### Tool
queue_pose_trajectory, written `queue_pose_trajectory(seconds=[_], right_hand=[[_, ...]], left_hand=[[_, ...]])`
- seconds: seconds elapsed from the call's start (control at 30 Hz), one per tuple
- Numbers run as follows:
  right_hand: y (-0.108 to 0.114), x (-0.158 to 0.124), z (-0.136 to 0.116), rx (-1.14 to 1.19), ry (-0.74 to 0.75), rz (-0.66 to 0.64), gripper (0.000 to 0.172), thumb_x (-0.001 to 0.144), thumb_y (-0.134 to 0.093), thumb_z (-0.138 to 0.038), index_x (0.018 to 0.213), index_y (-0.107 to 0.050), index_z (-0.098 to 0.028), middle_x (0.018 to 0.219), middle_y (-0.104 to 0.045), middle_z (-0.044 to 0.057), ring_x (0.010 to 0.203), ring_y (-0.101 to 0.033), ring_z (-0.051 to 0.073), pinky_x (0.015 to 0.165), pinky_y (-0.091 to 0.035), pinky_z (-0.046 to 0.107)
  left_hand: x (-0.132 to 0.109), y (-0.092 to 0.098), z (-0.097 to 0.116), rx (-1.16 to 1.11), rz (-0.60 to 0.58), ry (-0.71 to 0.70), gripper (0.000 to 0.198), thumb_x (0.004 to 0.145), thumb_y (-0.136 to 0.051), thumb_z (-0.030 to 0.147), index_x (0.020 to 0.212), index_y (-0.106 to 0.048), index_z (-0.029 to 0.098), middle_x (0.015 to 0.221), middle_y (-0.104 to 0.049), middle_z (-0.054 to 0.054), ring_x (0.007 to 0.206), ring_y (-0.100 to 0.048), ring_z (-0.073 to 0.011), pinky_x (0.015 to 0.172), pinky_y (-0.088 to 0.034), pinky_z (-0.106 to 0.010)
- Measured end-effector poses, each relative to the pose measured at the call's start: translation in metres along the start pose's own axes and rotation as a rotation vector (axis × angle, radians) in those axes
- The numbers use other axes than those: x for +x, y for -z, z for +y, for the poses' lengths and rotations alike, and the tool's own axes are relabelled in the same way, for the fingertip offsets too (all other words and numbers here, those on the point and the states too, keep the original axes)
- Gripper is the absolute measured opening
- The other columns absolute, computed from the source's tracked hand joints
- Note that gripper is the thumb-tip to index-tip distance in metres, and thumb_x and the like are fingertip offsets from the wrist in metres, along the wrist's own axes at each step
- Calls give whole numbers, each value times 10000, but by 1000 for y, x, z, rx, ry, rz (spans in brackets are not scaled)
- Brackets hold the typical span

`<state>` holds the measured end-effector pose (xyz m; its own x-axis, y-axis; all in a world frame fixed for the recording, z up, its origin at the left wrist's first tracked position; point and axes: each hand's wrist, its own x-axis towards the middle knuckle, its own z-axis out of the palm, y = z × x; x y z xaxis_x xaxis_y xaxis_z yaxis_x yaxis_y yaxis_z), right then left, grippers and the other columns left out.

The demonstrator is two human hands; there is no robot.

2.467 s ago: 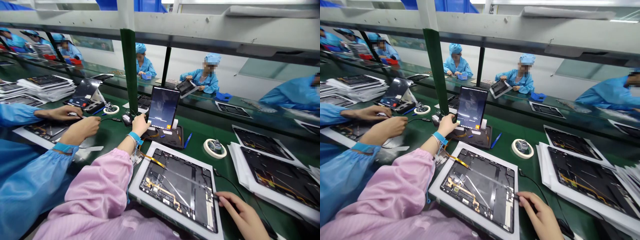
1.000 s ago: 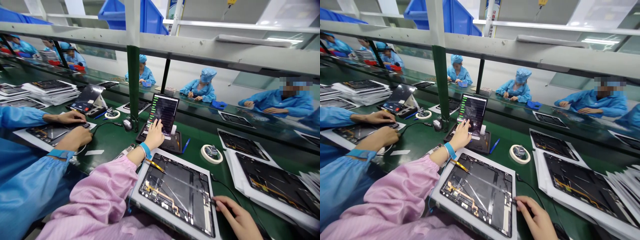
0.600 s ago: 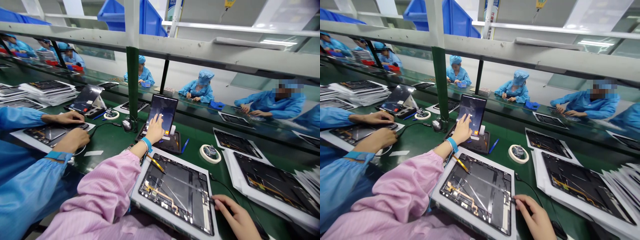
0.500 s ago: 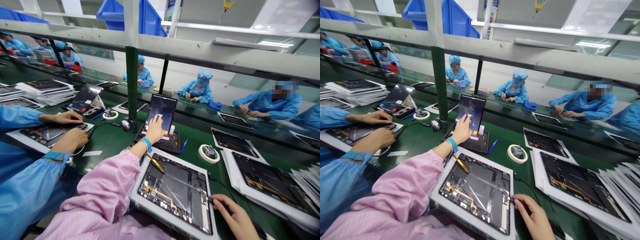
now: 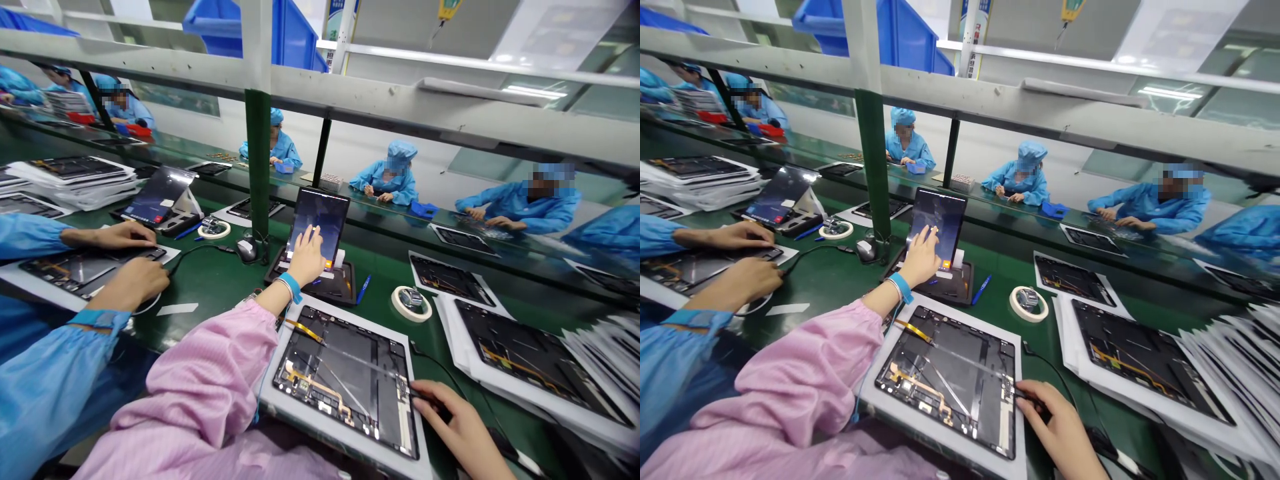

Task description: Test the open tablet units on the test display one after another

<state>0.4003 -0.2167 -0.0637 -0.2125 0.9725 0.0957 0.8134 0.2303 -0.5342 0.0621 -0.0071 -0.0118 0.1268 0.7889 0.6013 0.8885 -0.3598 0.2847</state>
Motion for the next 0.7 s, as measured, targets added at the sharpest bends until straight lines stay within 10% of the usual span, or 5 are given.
queue_pose_trajectory(seconds=[0.13, 0.27, 0.43, 0.7], right_hand=[[8, -4, -24, -242, 69, -56, 259, 918, -454, -339, 1034, -657, -228, 919, -659, 61, 873, -611, 198, 800, -490, 313], [17, -13, -67, -535, 87, -147, 170, 891, -461, -182, 871, -630, -182, 814, -609, 53, 811, -565, 197, 732, -442, 303], [14, -16, -81, -599, 8, -159, 122, 887, -425, -126, 910, -543, -150, 869, -581, 53, 755, -529, 164, 671, -405, 264], [20, -26, -62, -387, 122, -66, 268, 902, -502, -320, 1130, -552, -188, 867, -594, 49, 798, -530, 178, 707, -401, 277]], left_hand=[[-17, 13, 39, -89, -87, -66, 386, 742, -458, 126, 1124, -509, 103, 1246, -531, -158, 1252, -391, -269, 1015, -339, -399], [-57, 13, 78, -265, -420, -272, 211, 839, -405, 201, 869, -611, 167, 852, -632, -82, 830, -561, -214, 773, -441, -337], [-85, -13, 91, -375, -574, -430, 353, 893, -396, 386, 762, -657, 189, 801, -629, -76, 851, -542, -231, 798, -398, -351], [-87, -28, 90, -456, -806, -234, 438, 892, -320, 519, 705, -557, 201, 733, -630, -16, 698, -568, -178, 633, -357, -271]])
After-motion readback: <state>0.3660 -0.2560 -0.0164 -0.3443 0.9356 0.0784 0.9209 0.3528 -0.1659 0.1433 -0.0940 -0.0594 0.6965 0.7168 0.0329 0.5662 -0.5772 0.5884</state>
